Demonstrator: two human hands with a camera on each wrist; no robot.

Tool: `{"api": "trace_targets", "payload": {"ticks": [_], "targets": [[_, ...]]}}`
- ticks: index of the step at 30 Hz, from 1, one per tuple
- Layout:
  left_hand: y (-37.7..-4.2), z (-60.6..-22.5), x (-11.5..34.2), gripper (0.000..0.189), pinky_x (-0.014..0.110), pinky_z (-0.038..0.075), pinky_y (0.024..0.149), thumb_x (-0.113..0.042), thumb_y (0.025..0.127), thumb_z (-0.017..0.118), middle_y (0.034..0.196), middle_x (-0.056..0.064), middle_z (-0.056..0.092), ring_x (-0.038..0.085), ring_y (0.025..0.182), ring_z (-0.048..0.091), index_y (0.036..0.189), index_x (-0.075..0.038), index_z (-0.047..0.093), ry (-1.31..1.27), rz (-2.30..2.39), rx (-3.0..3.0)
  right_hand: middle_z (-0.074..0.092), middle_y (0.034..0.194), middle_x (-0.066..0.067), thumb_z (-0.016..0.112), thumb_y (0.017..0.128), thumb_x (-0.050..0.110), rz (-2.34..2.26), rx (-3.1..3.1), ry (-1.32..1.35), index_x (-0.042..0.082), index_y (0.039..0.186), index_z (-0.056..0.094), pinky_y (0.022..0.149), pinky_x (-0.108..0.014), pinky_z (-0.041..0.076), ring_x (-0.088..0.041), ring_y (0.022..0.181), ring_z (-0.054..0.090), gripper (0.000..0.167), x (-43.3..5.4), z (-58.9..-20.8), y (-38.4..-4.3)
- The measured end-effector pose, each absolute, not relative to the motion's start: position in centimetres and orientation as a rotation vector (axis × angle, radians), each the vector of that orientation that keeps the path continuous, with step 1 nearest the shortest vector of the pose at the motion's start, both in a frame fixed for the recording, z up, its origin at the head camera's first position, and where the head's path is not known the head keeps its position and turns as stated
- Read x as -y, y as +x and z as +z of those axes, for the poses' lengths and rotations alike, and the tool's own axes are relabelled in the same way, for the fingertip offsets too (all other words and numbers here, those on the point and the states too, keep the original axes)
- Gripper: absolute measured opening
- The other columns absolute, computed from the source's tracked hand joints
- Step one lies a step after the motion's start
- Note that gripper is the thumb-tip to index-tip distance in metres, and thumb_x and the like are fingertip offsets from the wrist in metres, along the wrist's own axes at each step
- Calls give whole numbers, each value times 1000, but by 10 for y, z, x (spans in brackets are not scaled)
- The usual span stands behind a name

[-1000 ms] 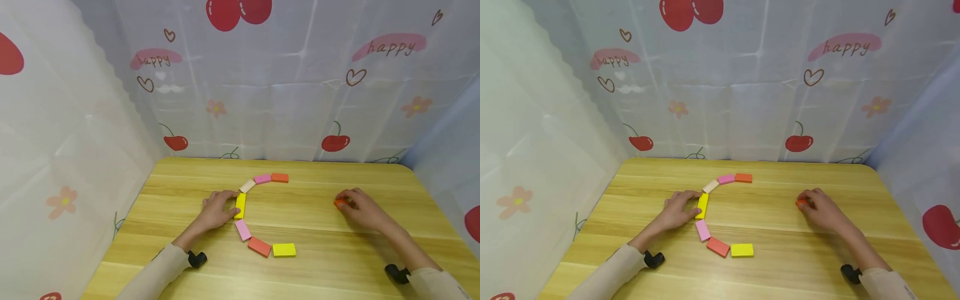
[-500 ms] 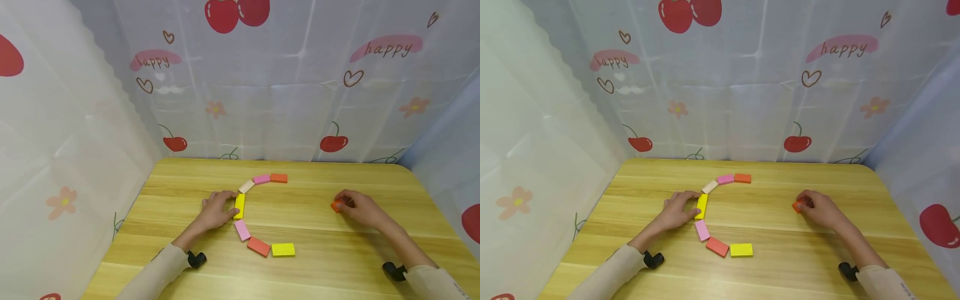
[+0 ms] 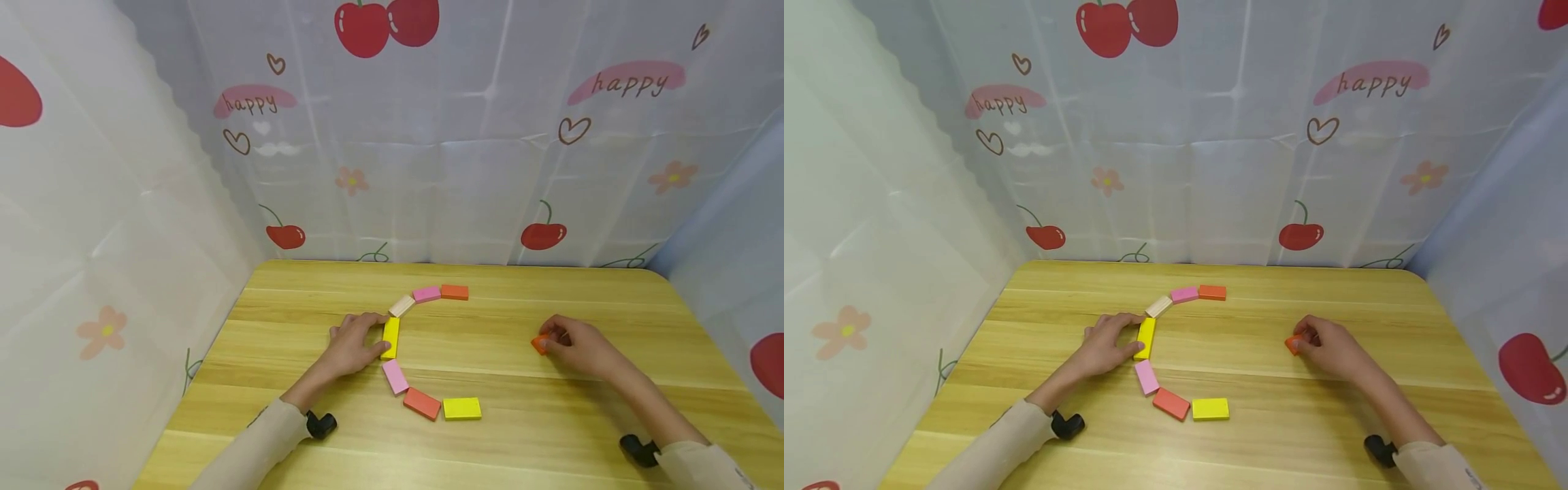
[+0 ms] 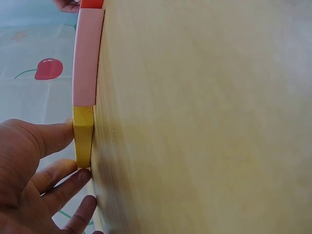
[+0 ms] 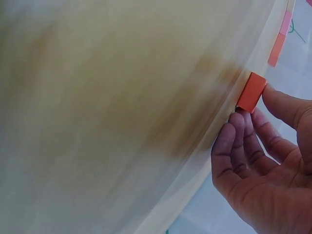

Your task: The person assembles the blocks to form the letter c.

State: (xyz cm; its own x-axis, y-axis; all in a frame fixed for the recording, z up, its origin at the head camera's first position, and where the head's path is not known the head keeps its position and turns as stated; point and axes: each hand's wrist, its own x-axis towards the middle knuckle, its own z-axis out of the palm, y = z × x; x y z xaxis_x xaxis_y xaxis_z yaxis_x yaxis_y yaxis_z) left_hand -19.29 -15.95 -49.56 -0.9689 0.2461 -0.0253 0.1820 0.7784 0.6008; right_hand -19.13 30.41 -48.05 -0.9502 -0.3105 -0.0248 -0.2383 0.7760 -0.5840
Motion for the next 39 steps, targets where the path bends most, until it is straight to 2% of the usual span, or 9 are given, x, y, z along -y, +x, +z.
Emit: {"api": "trace_targets", "payload": {"ticks": [11, 39], "targets": [[-194, -496, 160, 52, 55, 28, 101, -33, 101, 77, 156, 1, 63, 31, 140, 49, 150, -20, 63, 357, 957, -2870, 68, 93, 2, 75, 103, 24, -949, -2800, -490, 9, 112, 71, 73, -25, 51, -1, 80, 59, 18, -292, -478, -180], [-195, -498, 159, 52, 55, 27, 102, -33, 101, 77, 155, 0, 63, 29, 139, 48, 149, -21, 63, 339, 972, -2860, 67, 91, 6, 78, 100, 28, -947, -2707, -529, 17, 106, 71, 73, -23, 50, -2, 80, 57, 14, -267, -478, -159]]}}
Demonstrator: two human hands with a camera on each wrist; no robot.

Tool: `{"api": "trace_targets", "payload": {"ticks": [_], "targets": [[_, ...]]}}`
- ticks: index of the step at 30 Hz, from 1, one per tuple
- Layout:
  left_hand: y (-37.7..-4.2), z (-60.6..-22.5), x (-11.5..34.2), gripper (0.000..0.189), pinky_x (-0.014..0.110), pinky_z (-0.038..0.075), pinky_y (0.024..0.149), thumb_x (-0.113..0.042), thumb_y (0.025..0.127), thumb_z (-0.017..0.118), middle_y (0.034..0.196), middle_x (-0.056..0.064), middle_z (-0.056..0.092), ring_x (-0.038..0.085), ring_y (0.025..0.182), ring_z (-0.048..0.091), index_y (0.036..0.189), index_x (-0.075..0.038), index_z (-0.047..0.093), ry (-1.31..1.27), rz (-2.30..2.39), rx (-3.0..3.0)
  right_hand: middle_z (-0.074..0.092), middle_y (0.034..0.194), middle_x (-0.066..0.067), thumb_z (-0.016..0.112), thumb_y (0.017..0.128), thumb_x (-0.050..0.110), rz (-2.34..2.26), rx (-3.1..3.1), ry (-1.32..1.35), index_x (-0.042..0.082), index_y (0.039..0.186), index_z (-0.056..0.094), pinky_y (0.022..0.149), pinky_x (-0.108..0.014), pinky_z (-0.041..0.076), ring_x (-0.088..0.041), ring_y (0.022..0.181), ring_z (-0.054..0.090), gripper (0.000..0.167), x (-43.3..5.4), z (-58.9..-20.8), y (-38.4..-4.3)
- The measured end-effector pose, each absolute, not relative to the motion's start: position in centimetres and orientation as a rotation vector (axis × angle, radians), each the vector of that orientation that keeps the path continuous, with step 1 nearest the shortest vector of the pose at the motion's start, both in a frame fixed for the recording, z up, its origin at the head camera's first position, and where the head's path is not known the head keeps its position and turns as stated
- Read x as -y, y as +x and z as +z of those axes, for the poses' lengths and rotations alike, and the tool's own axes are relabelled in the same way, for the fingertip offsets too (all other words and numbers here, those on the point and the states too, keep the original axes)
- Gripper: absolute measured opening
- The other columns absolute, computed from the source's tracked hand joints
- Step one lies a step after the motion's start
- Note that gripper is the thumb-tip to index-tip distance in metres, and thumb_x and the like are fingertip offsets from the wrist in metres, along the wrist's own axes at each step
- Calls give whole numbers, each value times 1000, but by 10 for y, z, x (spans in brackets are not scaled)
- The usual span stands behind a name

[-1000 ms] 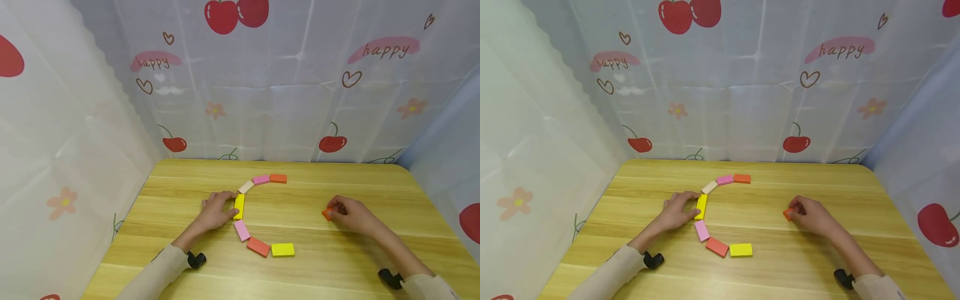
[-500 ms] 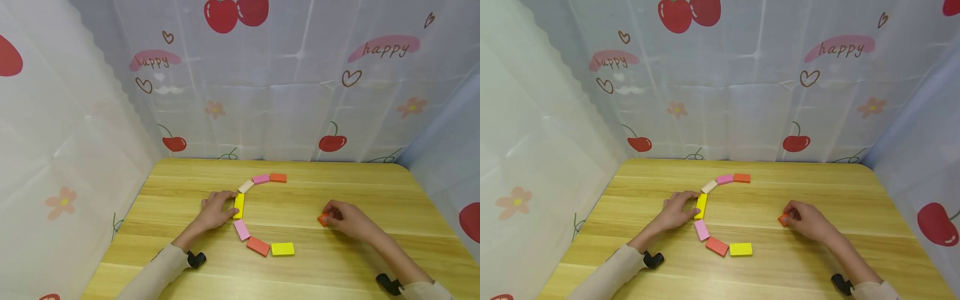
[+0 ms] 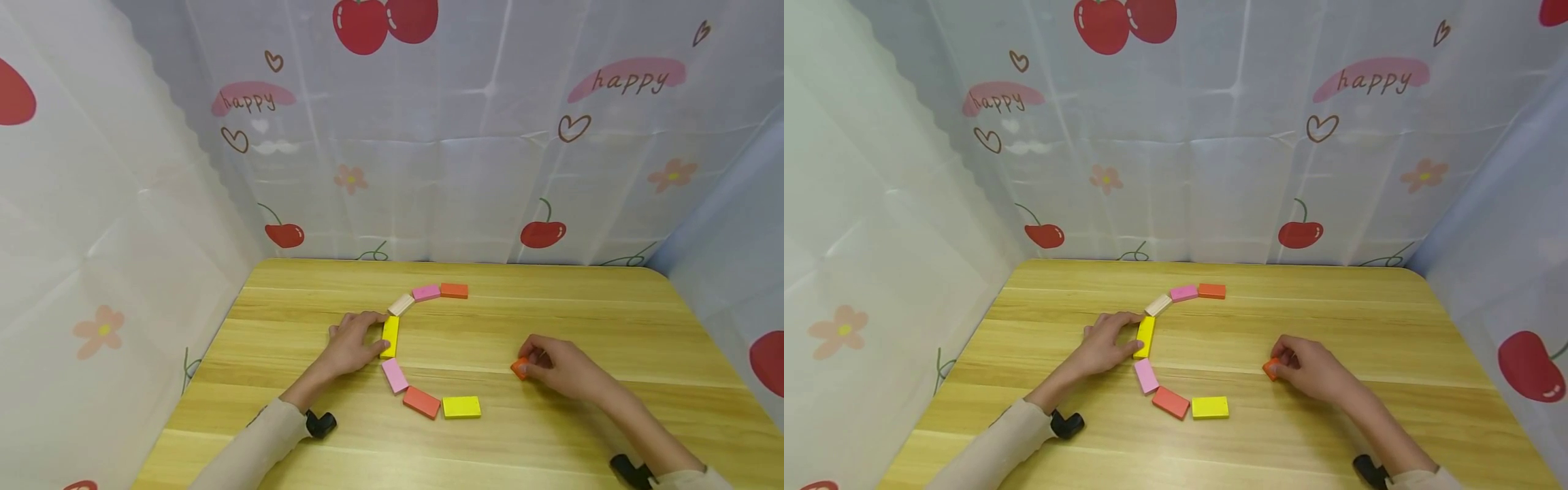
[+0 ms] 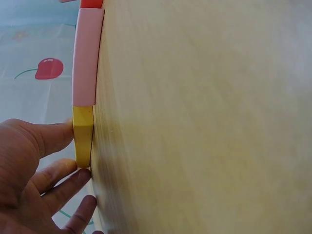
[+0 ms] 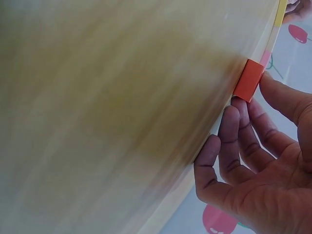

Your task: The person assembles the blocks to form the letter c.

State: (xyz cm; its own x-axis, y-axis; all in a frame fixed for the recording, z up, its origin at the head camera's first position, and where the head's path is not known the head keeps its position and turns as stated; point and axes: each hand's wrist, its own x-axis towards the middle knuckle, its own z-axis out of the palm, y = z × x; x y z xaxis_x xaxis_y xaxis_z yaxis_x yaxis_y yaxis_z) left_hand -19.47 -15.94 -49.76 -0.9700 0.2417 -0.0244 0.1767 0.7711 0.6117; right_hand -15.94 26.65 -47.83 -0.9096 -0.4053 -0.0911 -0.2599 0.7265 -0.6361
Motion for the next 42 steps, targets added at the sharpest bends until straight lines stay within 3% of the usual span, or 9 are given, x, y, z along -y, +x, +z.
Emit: {"api": "trace_targets", "payload": {"ticks": [42], "targets": [[-193, -497, 159, 52, 56, 27, 102, -33, 101, 77, 156, 2, 63, 32, 142, 47, 149, -20, 63, 335, 970, -2855, 66, 91, 6, 77, 101, 31, -1015, -2502, -735, 16, 107, 69, 70, -23, 47, -2, 78, 54, 18, -231, -476, -144]]}}
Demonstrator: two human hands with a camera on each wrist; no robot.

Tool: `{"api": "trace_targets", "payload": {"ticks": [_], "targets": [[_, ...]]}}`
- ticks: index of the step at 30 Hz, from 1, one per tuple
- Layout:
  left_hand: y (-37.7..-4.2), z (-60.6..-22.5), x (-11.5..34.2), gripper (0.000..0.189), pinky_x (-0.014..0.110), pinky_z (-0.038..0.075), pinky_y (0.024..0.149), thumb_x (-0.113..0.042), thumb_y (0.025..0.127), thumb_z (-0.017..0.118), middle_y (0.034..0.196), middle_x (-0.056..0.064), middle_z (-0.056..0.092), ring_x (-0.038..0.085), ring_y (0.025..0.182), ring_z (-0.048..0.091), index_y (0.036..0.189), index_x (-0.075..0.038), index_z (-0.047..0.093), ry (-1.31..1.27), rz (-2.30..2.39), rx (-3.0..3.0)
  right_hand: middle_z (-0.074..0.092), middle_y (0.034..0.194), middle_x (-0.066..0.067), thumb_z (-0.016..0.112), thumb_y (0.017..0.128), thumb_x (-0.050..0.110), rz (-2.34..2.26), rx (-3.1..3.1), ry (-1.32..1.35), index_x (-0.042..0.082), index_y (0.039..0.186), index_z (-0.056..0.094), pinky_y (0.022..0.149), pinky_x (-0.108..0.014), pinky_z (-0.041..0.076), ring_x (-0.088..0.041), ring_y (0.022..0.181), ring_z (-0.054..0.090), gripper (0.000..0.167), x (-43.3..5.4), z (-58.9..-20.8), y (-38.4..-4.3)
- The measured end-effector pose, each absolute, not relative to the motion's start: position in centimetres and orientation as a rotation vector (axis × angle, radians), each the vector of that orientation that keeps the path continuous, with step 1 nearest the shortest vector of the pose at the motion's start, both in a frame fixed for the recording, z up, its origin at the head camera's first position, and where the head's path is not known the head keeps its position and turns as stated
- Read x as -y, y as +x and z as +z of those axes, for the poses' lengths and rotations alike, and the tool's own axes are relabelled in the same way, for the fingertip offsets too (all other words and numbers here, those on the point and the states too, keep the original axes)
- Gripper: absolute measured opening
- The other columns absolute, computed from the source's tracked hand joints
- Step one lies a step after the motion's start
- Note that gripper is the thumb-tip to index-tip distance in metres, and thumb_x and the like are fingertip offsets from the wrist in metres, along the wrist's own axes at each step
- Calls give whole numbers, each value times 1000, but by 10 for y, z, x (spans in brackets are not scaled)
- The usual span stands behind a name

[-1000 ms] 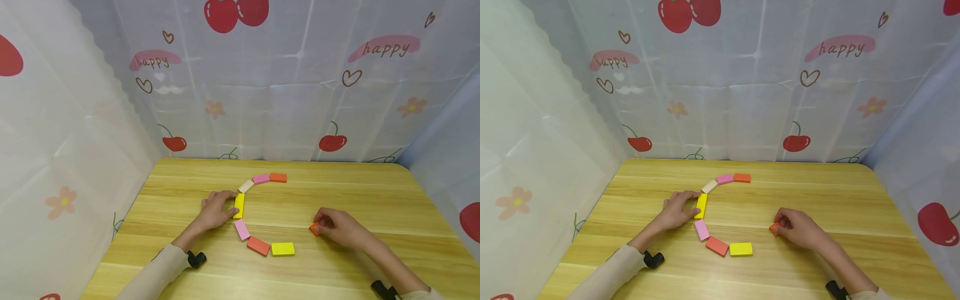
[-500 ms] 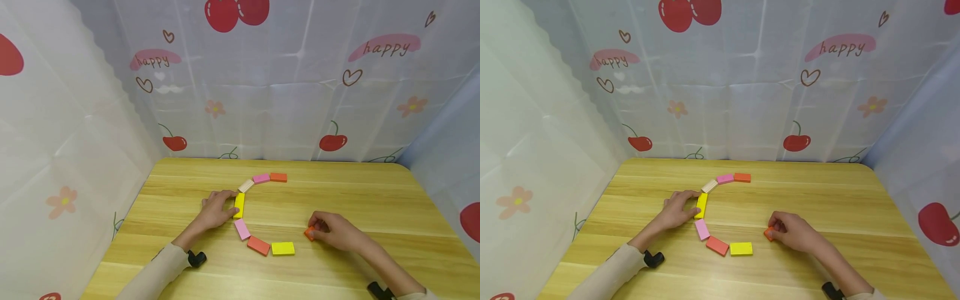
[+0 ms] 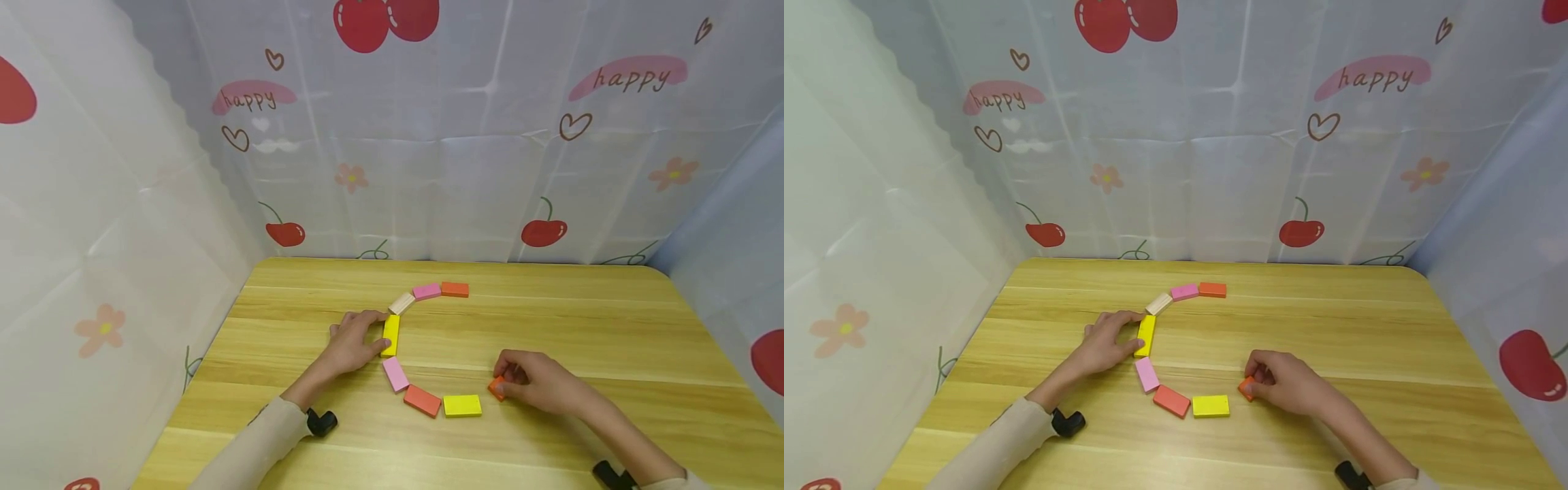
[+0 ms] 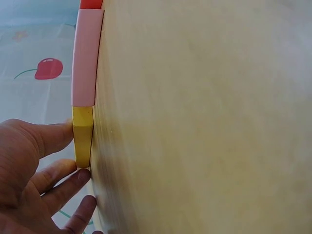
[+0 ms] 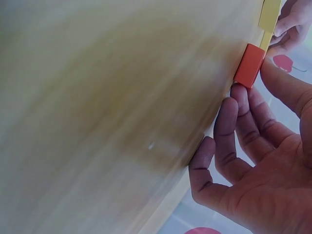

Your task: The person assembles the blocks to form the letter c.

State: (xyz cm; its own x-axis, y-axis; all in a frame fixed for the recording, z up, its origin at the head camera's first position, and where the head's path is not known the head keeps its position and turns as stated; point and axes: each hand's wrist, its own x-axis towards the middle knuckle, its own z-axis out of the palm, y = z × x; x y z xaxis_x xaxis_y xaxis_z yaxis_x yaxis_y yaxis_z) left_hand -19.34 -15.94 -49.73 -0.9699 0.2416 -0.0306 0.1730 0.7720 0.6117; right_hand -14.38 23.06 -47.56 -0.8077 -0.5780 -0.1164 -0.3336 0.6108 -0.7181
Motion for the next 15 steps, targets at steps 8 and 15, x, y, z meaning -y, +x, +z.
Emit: {"api": "trace_targets", "payload": {"ticks": [8, 15], "targets": [[-193, -496, 160, 52, 56, 27, 102, -32, 101, 77, 156, 2, 63, 32, 141, 47, 150, -20, 63, 335, 978, -2853, 65, 91, 6, 77, 101, 31, -1028, -2477, -767, 16, 106, 69, 70, -23, 47, -1, 78, 54, 19, -225, -476, -144], [-194, -497, 160, 52, 55, 27, 100, -33, 101, 77, 156, 2, 63, 31, 140, 48, 150, -21, 63, 344, 971, -2858, 65, 90, 6, 77, 101, 32, -1032, -2466, -776, 16, 106, 69, 69, -23, 46, -1, 78, 53, 18, -222, -476, -142]]}}
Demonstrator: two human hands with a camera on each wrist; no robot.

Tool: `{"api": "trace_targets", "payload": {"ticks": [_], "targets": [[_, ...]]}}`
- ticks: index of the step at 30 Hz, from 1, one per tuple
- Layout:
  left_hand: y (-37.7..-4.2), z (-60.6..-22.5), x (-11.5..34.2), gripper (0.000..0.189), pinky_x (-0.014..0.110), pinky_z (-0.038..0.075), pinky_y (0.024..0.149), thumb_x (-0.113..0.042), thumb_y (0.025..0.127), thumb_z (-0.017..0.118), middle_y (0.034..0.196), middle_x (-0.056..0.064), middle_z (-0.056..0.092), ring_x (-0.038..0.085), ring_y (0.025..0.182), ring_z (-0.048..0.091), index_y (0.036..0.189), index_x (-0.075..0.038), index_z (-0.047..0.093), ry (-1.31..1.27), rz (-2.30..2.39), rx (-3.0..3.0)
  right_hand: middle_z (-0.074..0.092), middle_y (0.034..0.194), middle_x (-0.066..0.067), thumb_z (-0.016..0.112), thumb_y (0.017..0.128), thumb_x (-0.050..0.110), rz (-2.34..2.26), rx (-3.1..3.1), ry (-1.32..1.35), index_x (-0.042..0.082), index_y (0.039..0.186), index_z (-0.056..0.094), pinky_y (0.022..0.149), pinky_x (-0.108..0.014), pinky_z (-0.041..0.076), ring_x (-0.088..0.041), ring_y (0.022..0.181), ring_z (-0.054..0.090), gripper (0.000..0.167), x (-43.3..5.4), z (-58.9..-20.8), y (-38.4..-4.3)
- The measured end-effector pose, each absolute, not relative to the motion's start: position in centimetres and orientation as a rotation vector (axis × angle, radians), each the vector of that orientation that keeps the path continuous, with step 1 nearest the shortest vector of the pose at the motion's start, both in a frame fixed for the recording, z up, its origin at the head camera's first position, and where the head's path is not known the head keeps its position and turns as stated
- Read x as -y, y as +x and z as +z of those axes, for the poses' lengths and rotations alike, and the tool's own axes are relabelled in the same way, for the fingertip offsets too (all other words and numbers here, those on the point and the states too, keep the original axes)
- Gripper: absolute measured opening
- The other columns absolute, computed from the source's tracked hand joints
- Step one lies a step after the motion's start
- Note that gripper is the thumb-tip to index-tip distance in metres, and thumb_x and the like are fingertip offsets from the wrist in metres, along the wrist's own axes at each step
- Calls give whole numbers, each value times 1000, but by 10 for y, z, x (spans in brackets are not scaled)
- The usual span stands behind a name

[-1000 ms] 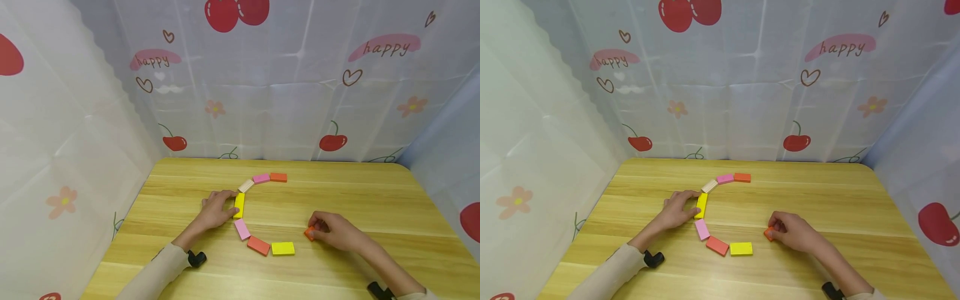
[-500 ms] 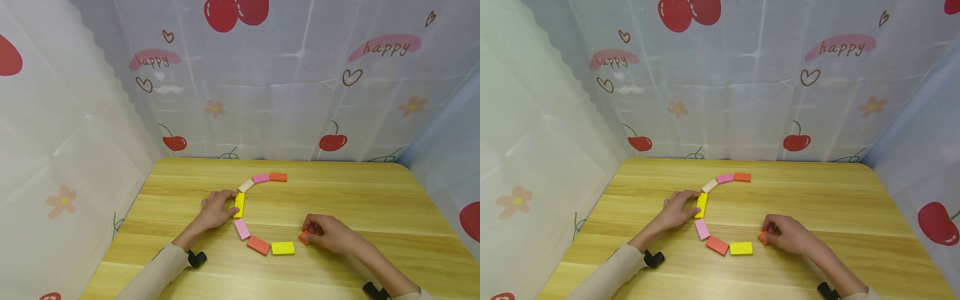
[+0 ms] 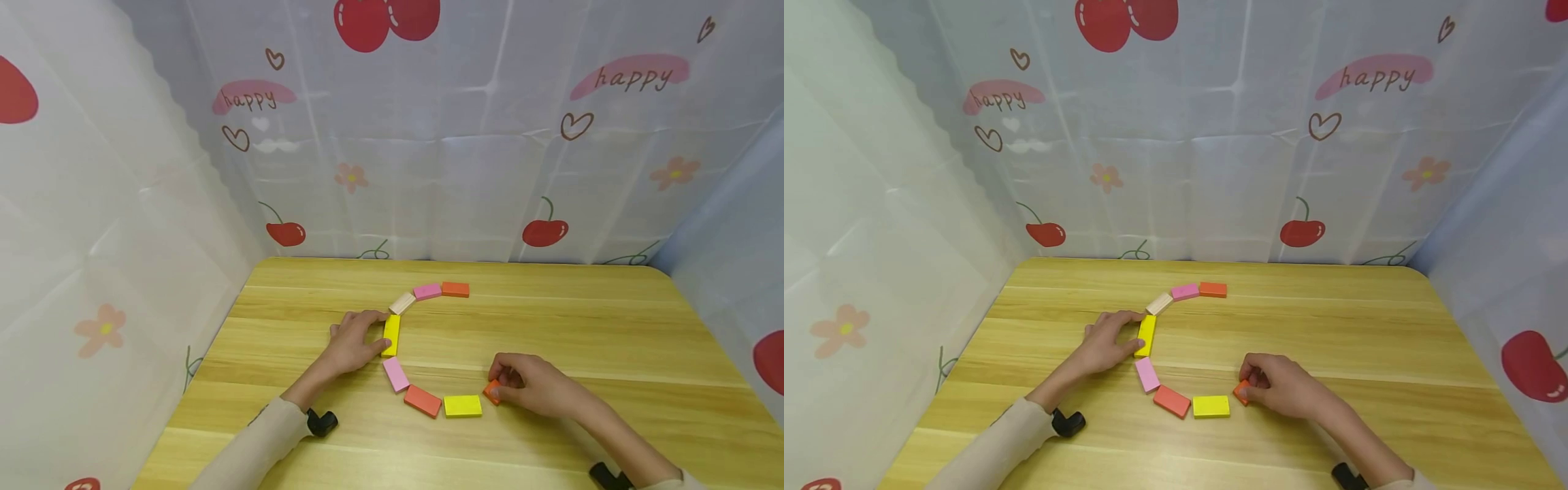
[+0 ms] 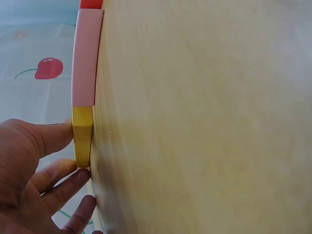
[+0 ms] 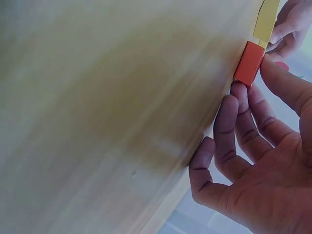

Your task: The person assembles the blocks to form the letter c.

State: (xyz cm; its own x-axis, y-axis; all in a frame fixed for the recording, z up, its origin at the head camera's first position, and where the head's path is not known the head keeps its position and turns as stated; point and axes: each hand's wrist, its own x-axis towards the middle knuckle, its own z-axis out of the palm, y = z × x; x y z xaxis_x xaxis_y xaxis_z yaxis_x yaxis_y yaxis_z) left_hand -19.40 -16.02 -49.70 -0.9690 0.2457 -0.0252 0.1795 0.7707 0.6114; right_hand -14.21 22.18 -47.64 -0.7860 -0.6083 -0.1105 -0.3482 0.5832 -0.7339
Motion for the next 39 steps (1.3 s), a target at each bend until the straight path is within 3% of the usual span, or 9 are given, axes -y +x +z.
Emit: {"api": "trace_targets", "payload": {"ticks": [33, 39], "targets": [[-194, -500, 160, 52, 55, 26, 102, -32, 101, 78, 155, 1, 64, 31, 141, 47, 150, -21, 63, 341, 991, -2859, 68, 94, 7, 74, 103, 32, -1032, -2426, -834, 19, 106, 69, 72, -23, 49, -2, 81, 56, 15, -215, -475, -137], [-194, -500, 160, 52, 55, 26, 101, -33, 101, 77, 155, 1, 63, 31, 141, 47, 150, -22, 63, 343, 997, -2856, 68, 95, 5, 72, 105, 34, -1045, -2417, -841, 16, 113, 69, 73, -23, 50, -3, 83, 58, 20, -217, -475, -137]]}}
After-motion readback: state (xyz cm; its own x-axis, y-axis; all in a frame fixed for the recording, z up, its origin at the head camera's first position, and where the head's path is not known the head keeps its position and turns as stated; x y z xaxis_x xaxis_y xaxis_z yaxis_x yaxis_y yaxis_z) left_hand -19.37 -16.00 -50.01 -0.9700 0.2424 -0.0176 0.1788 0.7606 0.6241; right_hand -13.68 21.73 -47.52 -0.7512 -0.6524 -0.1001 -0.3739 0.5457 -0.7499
